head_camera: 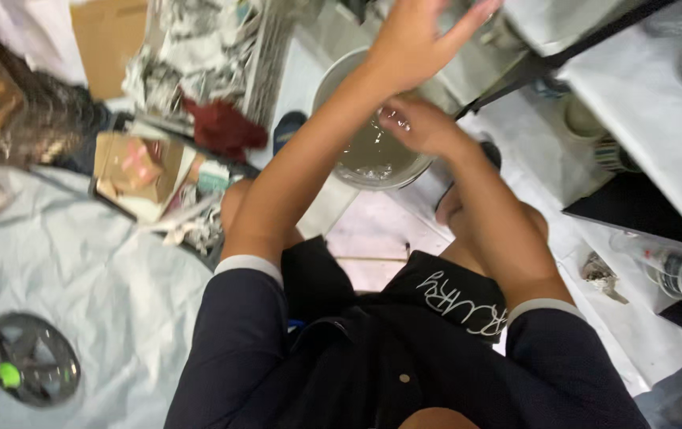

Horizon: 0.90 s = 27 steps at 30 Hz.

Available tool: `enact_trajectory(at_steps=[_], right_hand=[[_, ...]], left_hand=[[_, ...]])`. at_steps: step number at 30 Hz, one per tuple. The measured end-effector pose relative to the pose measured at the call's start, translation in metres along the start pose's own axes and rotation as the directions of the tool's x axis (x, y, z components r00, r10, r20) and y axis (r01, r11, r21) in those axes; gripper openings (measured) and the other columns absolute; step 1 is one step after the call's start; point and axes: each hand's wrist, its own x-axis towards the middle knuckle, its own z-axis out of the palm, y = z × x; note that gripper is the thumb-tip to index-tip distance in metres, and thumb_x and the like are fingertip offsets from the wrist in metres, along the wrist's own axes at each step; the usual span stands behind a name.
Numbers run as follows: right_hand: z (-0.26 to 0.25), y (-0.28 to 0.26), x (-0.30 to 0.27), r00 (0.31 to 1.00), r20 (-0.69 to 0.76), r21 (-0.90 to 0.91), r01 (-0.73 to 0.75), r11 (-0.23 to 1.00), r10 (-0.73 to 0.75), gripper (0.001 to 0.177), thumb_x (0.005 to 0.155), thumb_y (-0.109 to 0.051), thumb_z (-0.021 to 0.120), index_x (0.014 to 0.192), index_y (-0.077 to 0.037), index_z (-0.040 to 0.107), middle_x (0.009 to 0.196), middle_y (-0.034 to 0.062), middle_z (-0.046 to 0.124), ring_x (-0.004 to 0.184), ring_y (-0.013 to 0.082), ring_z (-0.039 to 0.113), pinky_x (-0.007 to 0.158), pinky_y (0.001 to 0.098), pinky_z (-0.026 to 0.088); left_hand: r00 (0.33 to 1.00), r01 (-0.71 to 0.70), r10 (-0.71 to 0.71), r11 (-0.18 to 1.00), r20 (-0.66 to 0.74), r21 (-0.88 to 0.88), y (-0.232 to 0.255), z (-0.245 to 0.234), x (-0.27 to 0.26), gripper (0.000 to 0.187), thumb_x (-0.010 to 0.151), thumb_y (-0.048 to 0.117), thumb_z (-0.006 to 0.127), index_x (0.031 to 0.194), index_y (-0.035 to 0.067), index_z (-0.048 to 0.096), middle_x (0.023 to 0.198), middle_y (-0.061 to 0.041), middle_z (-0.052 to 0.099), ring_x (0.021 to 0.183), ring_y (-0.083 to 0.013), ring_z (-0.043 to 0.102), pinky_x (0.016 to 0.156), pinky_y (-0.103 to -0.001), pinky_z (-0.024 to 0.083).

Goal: The person washes a clear glass and a white mug in a bucket of water, then dries them with a red cloth. The person handles the items one at a time, rinsing and wiping each before placing them aside.

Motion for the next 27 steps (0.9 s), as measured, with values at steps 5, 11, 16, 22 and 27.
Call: enact_trajectory(at_steps=[5, 11, 16, 22, 27], right_hand=[[0.018, -0.003, 0.000, 0.993, -0.114, -0.124, 0.013, 0.992, -0.027, 0.062, 0.098, -0.025, 0.075, 0.146, 0.001, 0.045, 0.142, 0.0284, 0.054, 0.130, 0.0454, 0.055, 0.107, 0.0494, 0.046], [0.063, 0.003, 0.011, 0.978, -0.200, 0.084, 0.069, 0.994, -0.051, 0.077, 0.085, -0.011, 0.076, 0.152, 0.000, 0.040, 0.139, 0.0243, 0.059, 0.130, 0.0414, 0.059, 0.105, 0.0439, 0.048], [0.096, 0.035, 0.021, 0.979, -0.108, 0.167, -0.152, 0.974, 0.171, 0.066, 0.096, -0.007, 0.066, 0.157, -0.004, 0.040, 0.131, 0.0228, 0.066, 0.123, 0.0358, 0.066, 0.104, 0.0410, 0.051], [0.120, 0.081, 0.009, 0.949, 0.097, 0.032, -0.304, 0.952, 0.299, 0.038, 0.112, -0.033, 0.056, 0.135, -0.002, 0.057, 0.122, 0.0258, 0.068, 0.114, 0.0425, 0.064, 0.096, 0.0480, 0.050], [0.128, 0.115, 0.018, 0.802, 0.274, -0.336, -0.437, 0.834, 0.531, 0.049, 0.114, -0.048, 0.050, 0.129, -0.003, 0.060, 0.114, 0.0269, 0.068, 0.111, 0.0458, 0.063, 0.098, 0.0536, 0.047]], left_hand=[[0.983, 0.178, -0.182, 0.959, 0.000, 0.221, 0.029, -0.072, -0.083, 0.037, 0.082, 0.019, 0.082, 0.112, 0.009, 0.063, 0.093, -0.011, 0.069, 0.087, -0.0298, 0.070, 0.076, -0.039, 0.056], [0.906, 0.401, -0.413, 0.907, 0.091, 0.126, -0.015, -0.077, -0.141, 0.044, 0.070, 0.016, 0.084, 0.101, 0.008, 0.055, 0.086, -0.008, 0.071, 0.078, -0.0260, 0.072, 0.071, -0.040, 0.057], [0.908, 0.418, -0.417, 0.899, -0.041, 0.131, -0.051, -0.056, -0.165, 0.045, 0.066, 0.012, 0.082, 0.100, 0.006, 0.054, 0.085, -0.012, 0.067, 0.076, -0.0297, 0.070, 0.066, -0.041, 0.058], [0.965, 0.139, -0.263, 0.578, 0.022, 0.804, -0.105, -0.046, -0.175, 0.020, 0.075, 0.017, 0.072, 0.091, 0.009, 0.063, 0.073, -0.010, 0.064, 0.068, -0.0300, 0.065, 0.057, -0.045, 0.047], [0.975, 0.108, -0.222, 0.554, 0.021, 0.825, -0.135, -0.051, -0.197, 0.008, 0.067, 0.013, 0.068, 0.075, 0.014, 0.067, 0.058, -0.007, 0.060, 0.052, -0.0261, 0.060, 0.049, -0.042, 0.044]])
